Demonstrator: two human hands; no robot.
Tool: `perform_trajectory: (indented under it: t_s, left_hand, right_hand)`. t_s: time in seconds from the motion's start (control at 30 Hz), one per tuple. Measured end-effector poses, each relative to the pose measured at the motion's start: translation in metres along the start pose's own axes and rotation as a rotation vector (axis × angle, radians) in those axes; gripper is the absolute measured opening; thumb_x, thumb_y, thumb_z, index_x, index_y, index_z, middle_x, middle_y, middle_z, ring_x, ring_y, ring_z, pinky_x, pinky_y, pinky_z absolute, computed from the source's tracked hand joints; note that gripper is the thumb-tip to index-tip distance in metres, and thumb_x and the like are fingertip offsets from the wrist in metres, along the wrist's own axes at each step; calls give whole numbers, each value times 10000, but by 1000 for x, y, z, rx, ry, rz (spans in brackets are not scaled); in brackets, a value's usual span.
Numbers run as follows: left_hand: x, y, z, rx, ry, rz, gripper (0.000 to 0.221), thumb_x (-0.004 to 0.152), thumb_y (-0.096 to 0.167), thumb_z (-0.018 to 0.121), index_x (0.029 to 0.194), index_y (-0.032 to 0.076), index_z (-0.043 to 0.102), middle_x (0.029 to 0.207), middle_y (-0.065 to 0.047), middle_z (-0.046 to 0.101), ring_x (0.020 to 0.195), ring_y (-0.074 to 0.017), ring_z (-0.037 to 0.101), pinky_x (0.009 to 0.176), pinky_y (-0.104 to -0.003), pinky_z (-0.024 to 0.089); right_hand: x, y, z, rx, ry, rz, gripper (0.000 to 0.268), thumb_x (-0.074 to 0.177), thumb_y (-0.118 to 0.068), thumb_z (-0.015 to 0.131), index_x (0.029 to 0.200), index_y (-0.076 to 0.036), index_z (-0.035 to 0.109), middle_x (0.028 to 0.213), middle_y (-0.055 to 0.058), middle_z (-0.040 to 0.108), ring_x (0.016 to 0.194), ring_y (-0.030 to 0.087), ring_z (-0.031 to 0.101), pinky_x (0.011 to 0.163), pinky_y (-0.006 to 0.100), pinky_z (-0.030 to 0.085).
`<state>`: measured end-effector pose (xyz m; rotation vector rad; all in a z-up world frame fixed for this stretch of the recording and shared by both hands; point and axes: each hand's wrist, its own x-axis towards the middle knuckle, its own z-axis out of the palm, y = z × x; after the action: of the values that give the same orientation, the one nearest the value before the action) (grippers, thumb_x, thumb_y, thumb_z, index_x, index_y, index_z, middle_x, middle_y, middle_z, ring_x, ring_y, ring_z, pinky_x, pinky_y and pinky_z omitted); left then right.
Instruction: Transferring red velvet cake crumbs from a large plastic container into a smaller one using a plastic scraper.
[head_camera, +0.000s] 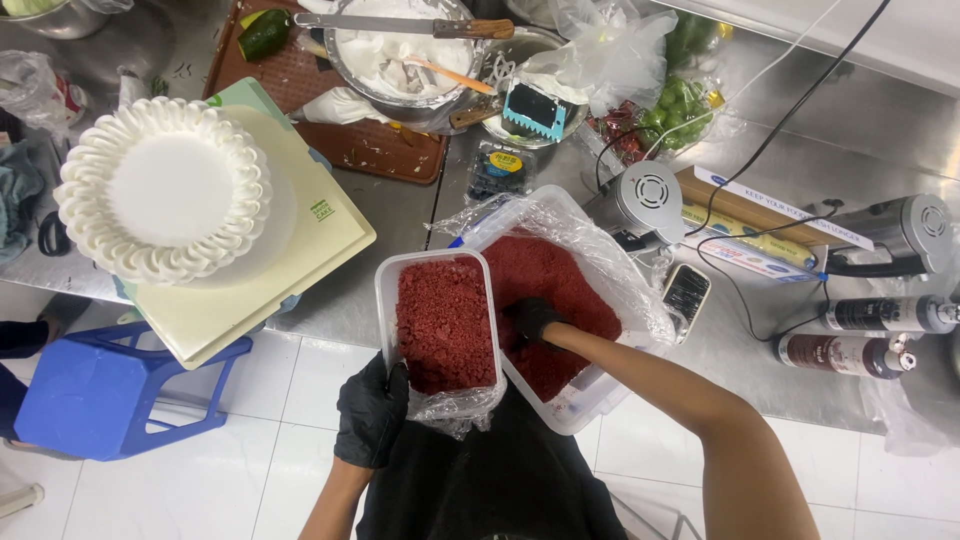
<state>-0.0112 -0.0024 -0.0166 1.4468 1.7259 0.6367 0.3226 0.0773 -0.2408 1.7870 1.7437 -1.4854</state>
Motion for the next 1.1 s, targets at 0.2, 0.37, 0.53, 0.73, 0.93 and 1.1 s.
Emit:
perform_trajectory:
  t_s: [0.2, 0.37, 0.53, 0.73, 0.93, 1.1]
  left_hand:
    - [1, 15, -9, -3, -40, -81, 299, 907, 180, 642, 1179, 104, 738, 759, -196, 746, 659, -309, 771, 647, -404, 576]
    - [-4, -6, -5, 19, 20, 77, 269, 909, 165, 653, 1144, 74, 748, 811, -212, 751, 741, -336, 757, 659, -403, 576]
    - [-8, 3, -17, -11, 35, 53, 275, 889, 144, 656, 1135, 68, 754, 831, -217, 758, 768, -325, 775, 676, -400, 588]
    - [-9, 4, -23, 24, 12, -26, 316, 883, 149, 649, 1181, 100, 742, 812, -205, 754, 733, -320, 791, 680, -405, 597]
    - [0, 32, -13, 90, -12, 40, 337, 879, 185, 652, 1198, 116, 739, 826, -212, 752, 782, -359, 770, 693, -434, 600]
    - [15, 38, 23, 195, -32, 274, 406, 875, 250, 682, 1249, 94, 683, 854, -226, 734, 774, -428, 717, 677, -493, 575]
  right_hand:
    - [98, 61, 30, 13, 13, -215, 413, 930, -265, 708, 1305, -92, 700, 1086, 120, 781, 832, 226, 744, 690, 329, 597]
    - [60, 21, -13, 385, -35, -176, 381, 981, -182, 638, 1335, -56, 705, 1086, 139, 774, 772, 179, 710, 634, 315, 578]
    - [-64, -67, -89, 390, 6, -166, 535, 917, -65, 601, 1450, -99, 592, 1105, 125, 731, 725, 116, 641, 621, 286, 553]
    - [-142, -77, -137, 687, 66, 7, 496, 953, -58, 587, 1448, -38, 581, 944, 98, 689, 593, 132, 552, 550, 303, 525]
    - [-246, -126, -174, 704, 184, -97, 545, 884, -6, 612, 1426, -56, 574, 881, 64, 706, 621, 112, 614, 549, 264, 501]
    - [-281, -127, -146, 273, 584, -470, 395, 958, -137, 712, 1341, -46, 671, 1032, 51, 775, 818, 149, 699, 723, 262, 583]
